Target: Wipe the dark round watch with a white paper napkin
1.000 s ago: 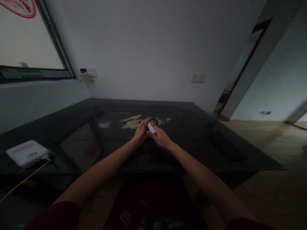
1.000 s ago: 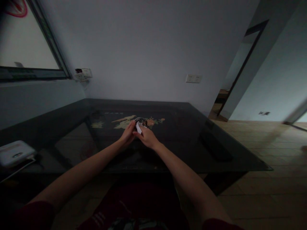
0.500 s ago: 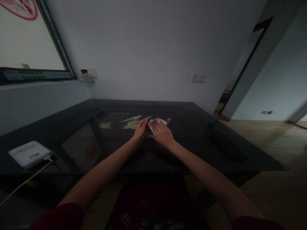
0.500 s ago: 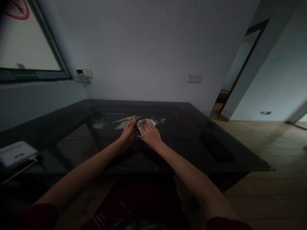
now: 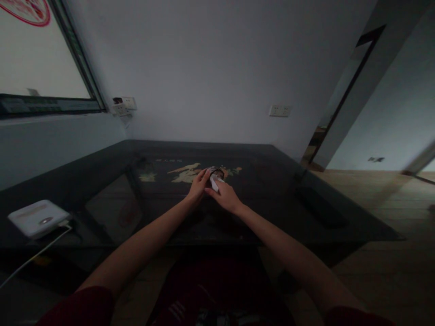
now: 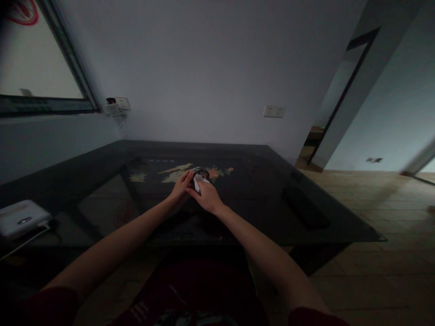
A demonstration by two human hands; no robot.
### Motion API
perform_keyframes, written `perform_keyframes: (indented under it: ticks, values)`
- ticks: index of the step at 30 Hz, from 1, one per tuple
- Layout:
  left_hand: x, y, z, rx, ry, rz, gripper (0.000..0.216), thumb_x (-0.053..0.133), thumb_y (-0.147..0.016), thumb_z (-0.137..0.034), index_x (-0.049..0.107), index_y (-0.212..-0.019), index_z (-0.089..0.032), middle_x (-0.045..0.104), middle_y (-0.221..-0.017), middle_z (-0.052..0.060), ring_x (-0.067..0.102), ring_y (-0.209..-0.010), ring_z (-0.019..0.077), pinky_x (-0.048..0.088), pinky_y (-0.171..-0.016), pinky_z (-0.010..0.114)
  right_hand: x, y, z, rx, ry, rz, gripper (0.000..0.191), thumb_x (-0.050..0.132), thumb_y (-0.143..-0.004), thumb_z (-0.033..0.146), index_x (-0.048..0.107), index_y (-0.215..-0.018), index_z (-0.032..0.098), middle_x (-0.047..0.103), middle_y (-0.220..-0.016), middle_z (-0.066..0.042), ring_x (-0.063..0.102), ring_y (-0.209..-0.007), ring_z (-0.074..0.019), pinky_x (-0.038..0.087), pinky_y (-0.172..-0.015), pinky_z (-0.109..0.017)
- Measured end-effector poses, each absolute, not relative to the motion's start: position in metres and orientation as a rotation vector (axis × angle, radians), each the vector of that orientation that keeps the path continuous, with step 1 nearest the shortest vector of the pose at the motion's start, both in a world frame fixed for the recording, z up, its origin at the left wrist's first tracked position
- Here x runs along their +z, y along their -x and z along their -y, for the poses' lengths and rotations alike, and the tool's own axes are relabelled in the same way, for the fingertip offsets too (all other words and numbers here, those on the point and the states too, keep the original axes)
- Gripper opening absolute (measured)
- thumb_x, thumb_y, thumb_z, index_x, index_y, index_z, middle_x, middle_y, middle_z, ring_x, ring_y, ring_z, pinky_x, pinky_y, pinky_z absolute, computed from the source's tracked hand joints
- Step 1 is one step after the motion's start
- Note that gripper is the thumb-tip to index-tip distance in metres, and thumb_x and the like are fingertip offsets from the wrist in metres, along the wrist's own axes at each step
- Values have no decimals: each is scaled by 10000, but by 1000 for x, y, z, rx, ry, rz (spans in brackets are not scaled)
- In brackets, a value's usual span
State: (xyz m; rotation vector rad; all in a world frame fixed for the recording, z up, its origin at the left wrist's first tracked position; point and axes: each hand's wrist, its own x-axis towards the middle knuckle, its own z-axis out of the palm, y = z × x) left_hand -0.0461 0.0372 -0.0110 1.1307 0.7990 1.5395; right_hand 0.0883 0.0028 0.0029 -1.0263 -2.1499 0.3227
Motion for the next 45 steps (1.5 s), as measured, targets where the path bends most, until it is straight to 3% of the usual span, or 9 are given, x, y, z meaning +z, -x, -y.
perform_keyframes:
  ticks: [5,10,17,24,28,31,34,38,45]
  values:
    - [-16,41,-41,1497,-1057,-761,526,726,-748,-460,632,-1191,-192,698,-1016,67,627,-796,141,501,-660,221,2,-89,-18,1098,794,1607,600,504,-771,744,616,-832,158,568,-684,-10,506,-650,-137,409,-610,-255]
    - [-17,38,-41,1517,-1051,-673,534,718,-748,-482,618,-1198,-214,675,-1117,75,625,-837,142,505,-661,220,7,-88,-18,1267,609,1370,608,559,-723,750,638,-874,167,602,-752,-31,540,-730,-156,447,-660,-263]
    - [-14,44,-38,1522,-1115,-788,499,702,-754,-497,651,-1143,-189,689,-1064,73,628,-839,155,495,-655,217,9,-96,-8,672,858,2028,591,422,-879,673,635,-916,124,605,-729,-38,522,-652,-146,396,-644,-267]
    - [-10,45,-36,1374,-1099,-881,478,729,-708,-529,685,-990,-146,694,-829,48,618,-707,138,511,-663,241,12,-98,-3,-157,1162,2533,314,554,-924,360,637,-1097,111,690,-1086,-174,625,-1031,-255,439,-918,-347]
    - [-9,45,-37,1364,-1059,-878,451,737,-702,-522,682,-965,-159,697,-843,42,614,-693,126,512,-661,237,12,-94,-1,-399,1233,2585,363,555,-908,192,568,-1244,55,628,-1261,-201,553,-1217,-262,323,-1107,-387]
    - [-7,46,-39,1376,-1039,-896,431,715,-729,-518,681,-977,-167,701,-856,42,614,-687,124,505,-651,236,11,-91,2,-444,1291,2557,384,496,-920,140,539,-1285,31,585,-1327,-209,499,-1289,-263,279,-1141,-398]
    - [-7,48,-40,1390,-1068,-929,412,710,-739,-502,685,-977,-168,697,-856,38,608,-678,122,493,-629,226,12,-89,5,-340,1286,2525,390,540,-902,169,548,-1269,39,616,-1276,-210,532,-1243,-272,338,-1091,-396]
    - [-7,48,-37,1379,-1070,-918,412,715,-740,-494,677,-989,-167,677,-821,31,594,-647,124,476,-576,224,11,-91,2,16,1211,2420,266,608,-868,248,649,-1083,97,692,-1081,-173,628,-1031,-263,438,-927,-366]
    - [-15,44,-40,1432,-1059,-842,403,712,-756,-472,666,-1001,-155,674,-871,44,597,-722,123,470,-621,208,-2,-89,-17,875,963,1852,294,691,-730,358,660,-920,136,659,-802,-27,564,-718,-163,430,-704,-285]
